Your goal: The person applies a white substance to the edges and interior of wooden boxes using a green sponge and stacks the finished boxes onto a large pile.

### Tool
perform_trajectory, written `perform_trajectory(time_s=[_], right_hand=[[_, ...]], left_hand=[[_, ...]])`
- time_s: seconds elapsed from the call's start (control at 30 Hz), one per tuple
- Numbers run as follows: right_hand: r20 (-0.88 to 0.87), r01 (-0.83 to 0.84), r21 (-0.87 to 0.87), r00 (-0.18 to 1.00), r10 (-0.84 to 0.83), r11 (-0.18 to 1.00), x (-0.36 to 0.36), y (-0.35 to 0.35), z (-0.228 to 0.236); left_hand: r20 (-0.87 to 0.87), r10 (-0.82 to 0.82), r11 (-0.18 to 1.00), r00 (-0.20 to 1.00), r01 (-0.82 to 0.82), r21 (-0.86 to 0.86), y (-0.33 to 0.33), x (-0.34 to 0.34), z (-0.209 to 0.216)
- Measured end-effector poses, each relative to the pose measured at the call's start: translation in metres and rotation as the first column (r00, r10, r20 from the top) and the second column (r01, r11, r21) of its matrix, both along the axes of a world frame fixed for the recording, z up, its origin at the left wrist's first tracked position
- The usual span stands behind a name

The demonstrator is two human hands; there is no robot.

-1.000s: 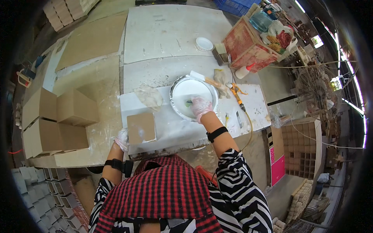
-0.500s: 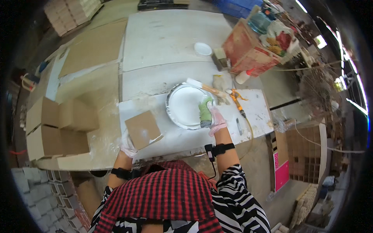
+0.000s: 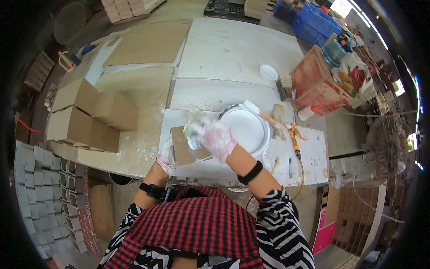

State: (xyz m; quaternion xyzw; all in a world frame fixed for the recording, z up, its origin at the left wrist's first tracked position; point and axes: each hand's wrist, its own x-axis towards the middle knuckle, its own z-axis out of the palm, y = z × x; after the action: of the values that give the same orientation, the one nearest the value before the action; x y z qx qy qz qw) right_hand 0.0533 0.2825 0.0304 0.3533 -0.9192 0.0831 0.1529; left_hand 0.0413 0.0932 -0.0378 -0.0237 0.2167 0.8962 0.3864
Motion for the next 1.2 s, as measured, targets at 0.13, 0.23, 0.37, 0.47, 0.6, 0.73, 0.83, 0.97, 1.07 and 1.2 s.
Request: perform_trajectory(time_s=[0.13, 0.23, 0.37, 0.47, 0.6, 0.73, 0.83, 0.97, 1.07, 1.2], right_hand=[[0.253, -0.102, 0.133, 0.965, 0.065, 0.986, 0.041, -0.031, 0.028], [0.216, -0.117, 0.035, 0.97, 0.107, 0.993, 0.017, -0.04, 0.028], [0.265, -0.024, -0.151, 0.962, 0.063, 0.988, -0.017, -0.048, 0.031], [0.539, 0.002, -0.462, 0.795, 0.279, 0.887, 0.001, -0.057, -0.014], [0.164, -0.176, -0.021, 0.971, 0.177, 0.984, 0.029, -0.088, 0.042], [0.108, 0.096, -0.066, 0.99, -0.089, 0.993, -0.032, -0.107, 0.05], [0.125, 0.266, -0.093, 0.959, -0.253, 0.96, -0.027, -0.117, 0.061], [-0.042, 0.026, 0.078, 0.999, -0.023, 0.997, 0.009, -0.115, 0.041], [0.247, 0.039, 0.055, 0.968, -0.051, 0.998, 0.049, -0.13, 0.042], [0.049, 0.092, 0.02, 0.994, -0.093, 0.996, 0.011, -0.124, 0.044]], left_hand=[[-0.052, 0.072, 0.996, 0.996, -0.075, -0.052, -0.014, 0.0, 0.002], [-0.041, 0.125, 0.984, 0.991, -0.129, -0.125, -0.022, 0.005, 0.004], [-0.012, 0.103, 0.979, 0.995, -0.103, -0.177, -0.022, 0.01, 0.02], [-0.042, 0.091, 0.987, 0.995, -0.096, -0.131, -0.032, 0.002, 0.01], [-0.051, -0.06, 0.996, 0.997, 0.063, 0.055, -0.059, -0.004, 0.003], [-0.058, -0.016, 0.978, 0.998, 0.004, -0.208, -0.064, 0.004, 0.017], [-0.063, -0.001, 0.98, 0.998, -0.011, -0.197, -0.078, 0.005, 0.027], [-0.056, 0.018, 1.0, 0.998, -0.018, -0.001, -0.106, -0.005, 0.032], [-0.067, 0.064, 0.994, 0.996, -0.058, 0.094, -0.125, -0.02, 0.005], [-0.086, 0.082, 0.995, 0.993, -0.087, -0.052, -0.132, -0.01, 0.007]])
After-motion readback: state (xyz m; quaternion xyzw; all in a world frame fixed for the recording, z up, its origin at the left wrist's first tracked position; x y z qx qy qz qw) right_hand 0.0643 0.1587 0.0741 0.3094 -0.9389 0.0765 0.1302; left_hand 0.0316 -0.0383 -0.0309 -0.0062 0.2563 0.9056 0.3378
